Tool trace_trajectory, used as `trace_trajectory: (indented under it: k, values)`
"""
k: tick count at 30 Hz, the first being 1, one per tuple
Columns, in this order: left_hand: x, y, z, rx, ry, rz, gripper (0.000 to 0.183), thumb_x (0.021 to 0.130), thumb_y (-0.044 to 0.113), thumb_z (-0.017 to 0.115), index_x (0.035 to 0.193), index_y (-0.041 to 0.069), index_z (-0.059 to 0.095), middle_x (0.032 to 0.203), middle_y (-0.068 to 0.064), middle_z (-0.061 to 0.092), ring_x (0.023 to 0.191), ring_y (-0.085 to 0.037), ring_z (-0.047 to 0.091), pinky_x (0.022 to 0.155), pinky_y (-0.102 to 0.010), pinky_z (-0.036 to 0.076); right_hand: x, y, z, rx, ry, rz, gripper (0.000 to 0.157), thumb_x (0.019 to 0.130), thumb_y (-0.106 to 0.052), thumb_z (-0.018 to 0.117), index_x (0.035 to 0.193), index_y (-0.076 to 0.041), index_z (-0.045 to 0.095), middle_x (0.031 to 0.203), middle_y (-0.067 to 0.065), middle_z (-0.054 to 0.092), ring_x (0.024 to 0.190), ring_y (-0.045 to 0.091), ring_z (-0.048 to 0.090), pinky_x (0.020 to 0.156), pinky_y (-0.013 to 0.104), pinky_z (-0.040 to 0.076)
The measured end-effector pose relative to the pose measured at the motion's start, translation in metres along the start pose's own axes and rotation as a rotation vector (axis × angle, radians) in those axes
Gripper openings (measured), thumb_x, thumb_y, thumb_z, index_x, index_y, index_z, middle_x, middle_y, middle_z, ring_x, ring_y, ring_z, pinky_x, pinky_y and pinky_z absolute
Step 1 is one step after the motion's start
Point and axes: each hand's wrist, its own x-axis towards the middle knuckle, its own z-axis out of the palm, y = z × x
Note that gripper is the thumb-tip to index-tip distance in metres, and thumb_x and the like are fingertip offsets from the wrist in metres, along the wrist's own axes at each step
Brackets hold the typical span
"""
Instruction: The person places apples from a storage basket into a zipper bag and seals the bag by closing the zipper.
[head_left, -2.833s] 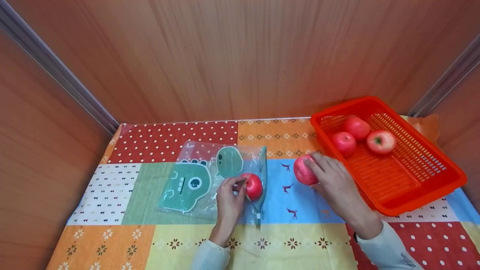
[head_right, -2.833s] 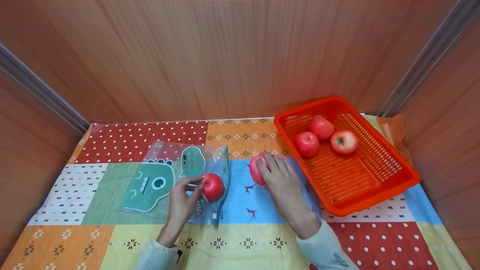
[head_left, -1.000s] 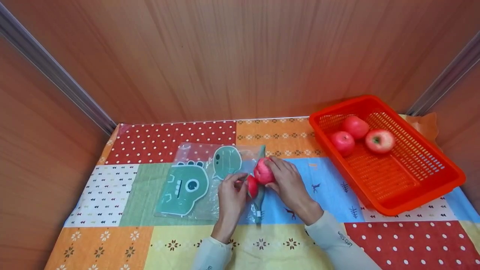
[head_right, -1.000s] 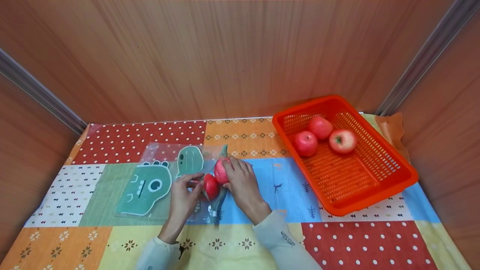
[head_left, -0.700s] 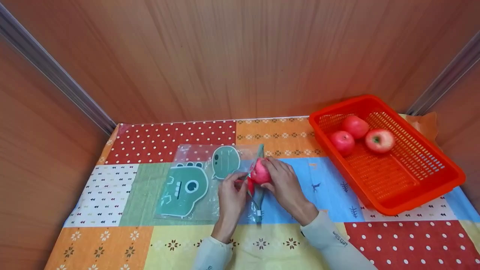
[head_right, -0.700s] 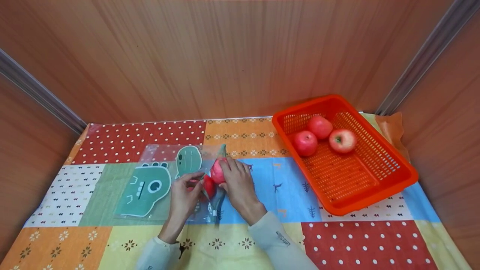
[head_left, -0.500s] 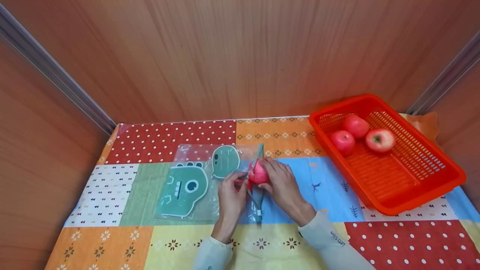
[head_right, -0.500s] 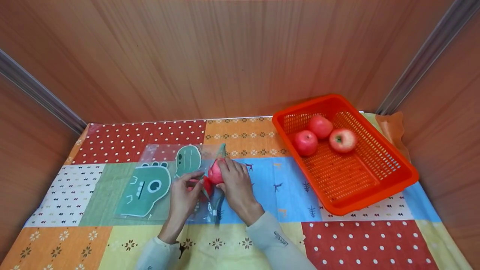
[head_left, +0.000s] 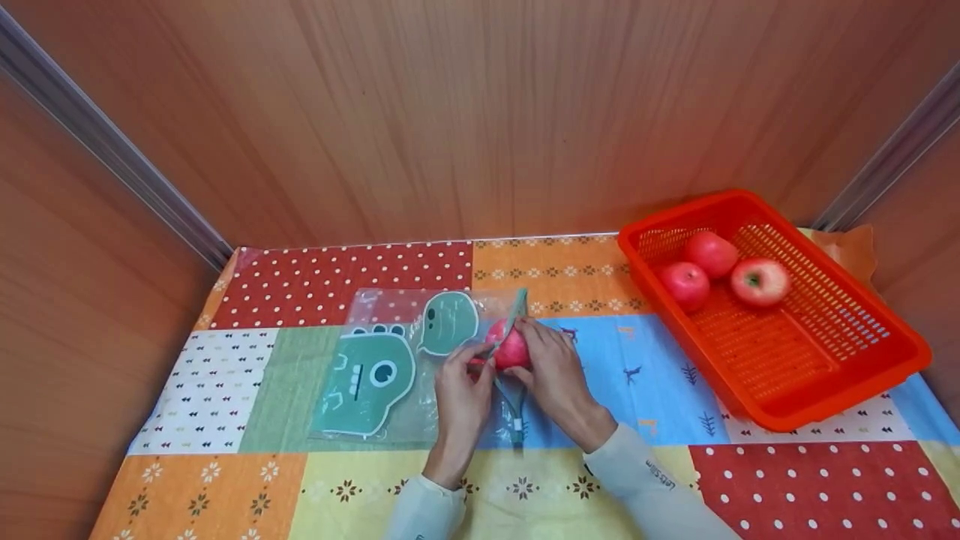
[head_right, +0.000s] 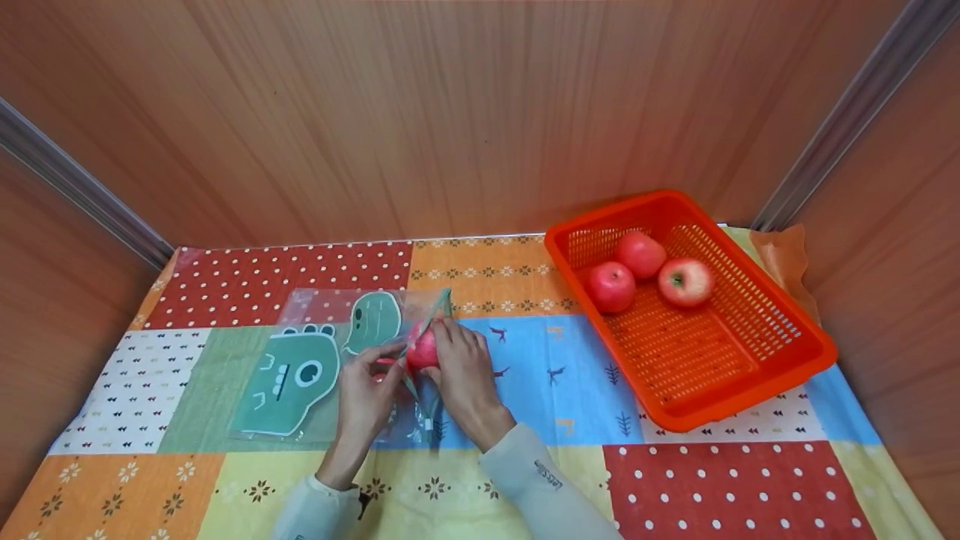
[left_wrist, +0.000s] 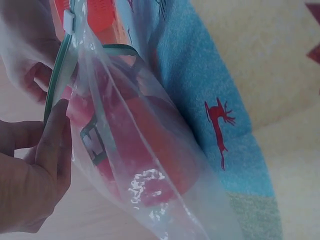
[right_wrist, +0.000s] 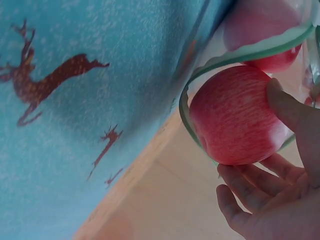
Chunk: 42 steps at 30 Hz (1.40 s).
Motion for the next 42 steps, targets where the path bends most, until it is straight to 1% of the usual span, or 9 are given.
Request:
trace_trajectory:
  k: [5,12,15,19,23,27,33,37,42]
  values:
    - [0.000,0.000,0.000,-0.019,0.014,-0.011,0.025,0.093,-0.003,0.077,0.117,0.004,0.080,0.110,-0.010,0.076,0.088,-0.019,0.070,0.079,-0.033,0.063,0.001,-0.001,0.006,-0.017,-0.003,-0.006,0.076,0.081,-0.020,0.093,0.143,0.002,0.055,0.140,0.020,0.065,0.129,0.038,0.063,0.113,0.057,0.046]
    - [0.000,0.000,-0.001,-0.003,0.059,0.035,0.027,0.091,-0.003,0.079,0.117,0.003,0.080,0.110,-0.010,0.078,0.086,-0.021,0.074,0.081,-0.035,0.064,0.001,-0.002,0.016,-0.035,-0.042,-0.028,0.068,0.082,-0.022,0.093,0.136,-0.002,0.056,0.133,0.016,0.068,0.125,0.034,0.065,0.109,0.052,0.048]
    - [0.000,0.000,-0.002,0.009,0.059,0.025,0.028,0.091,-0.001,0.080,0.118,0.005,0.080,0.112,-0.009,0.078,0.089,-0.020,0.075,0.084,-0.036,0.064,0.001,-0.003,0.017,-0.056,-0.064,-0.044,0.065,0.085,-0.023,0.091,0.135,-0.002,0.056,0.136,0.018,0.066,0.127,0.035,0.064,0.112,0.051,0.047]
    - [0.000,0.001,-0.003,0.008,0.057,0.004,0.027,0.092,0.001,0.080,0.119,0.006,0.080,0.113,-0.008,0.077,0.091,-0.020,0.075,0.086,-0.037,0.063,0.000,-0.007,0.015,-0.071,-0.095,-0.039,0.064,0.086,-0.021,0.090,0.137,0.000,0.057,0.144,0.022,0.060,0.131,0.039,0.061,0.115,0.055,0.044]
    - [0.001,0.002,-0.003,0.002,0.059,-0.007,0.026,0.092,0.001,0.080,0.118,0.005,0.080,0.113,-0.008,0.077,0.091,-0.020,0.074,0.086,-0.036,0.063,-0.003,-0.008,0.014,-0.120,-0.082,-0.042,0.061,0.086,-0.019,0.090,0.136,-0.002,0.060,0.139,0.022,0.060,0.122,0.041,0.064,0.112,0.058,0.044]
    - [0.001,0.002,-0.003,0.003,0.062,-0.012,0.025,0.092,0.001,0.080,0.117,0.005,0.080,0.109,-0.008,0.077,0.089,-0.020,0.074,0.084,-0.036,0.064,-0.002,-0.008,0.016,-0.163,-0.048,-0.074,0.059,0.085,-0.018,0.091,0.134,-0.004,0.061,0.132,0.018,0.063,0.115,0.038,0.067,0.110,0.056,0.046]
    - [0.001,0.002,-0.003,0.005,0.073,0.001,0.024,0.092,0.000,0.080,0.115,0.006,0.081,0.106,-0.007,0.077,0.087,-0.019,0.074,0.083,-0.036,0.064,0.001,-0.009,0.023,-0.171,-0.051,-0.093,0.059,0.088,-0.016,0.088,0.138,0.001,0.059,0.139,0.019,0.063,0.124,0.035,0.065,0.112,0.051,0.046]
    - [0.002,0.001,-0.003,0.004,0.088,0.024,0.023,0.091,-0.002,0.080,0.113,0.004,0.081,0.104,-0.008,0.077,0.085,-0.020,0.074,0.080,-0.036,0.064,0.004,-0.009,0.028,-0.156,-0.056,-0.087,0.059,0.091,-0.014,0.084,0.141,0.003,0.057,0.142,0.020,0.062,0.131,0.036,0.061,0.115,0.054,0.043]
    - [0.002,0.000,-0.003,0.014,0.102,0.020,0.023,0.090,-0.003,0.080,0.113,0.003,0.081,0.102,-0.008,0.076,0.083,-0.020,0.074,0.077,-0.036,0.064,0.005,-0.008,0.030,-0.176,-0.060,-0.092,0.061,0.094,-0.016,0.082,0.146,0.001,0.056,0.146,0.021,0.058,0.136,0.037,0.059,0.117,0.058,0.041]
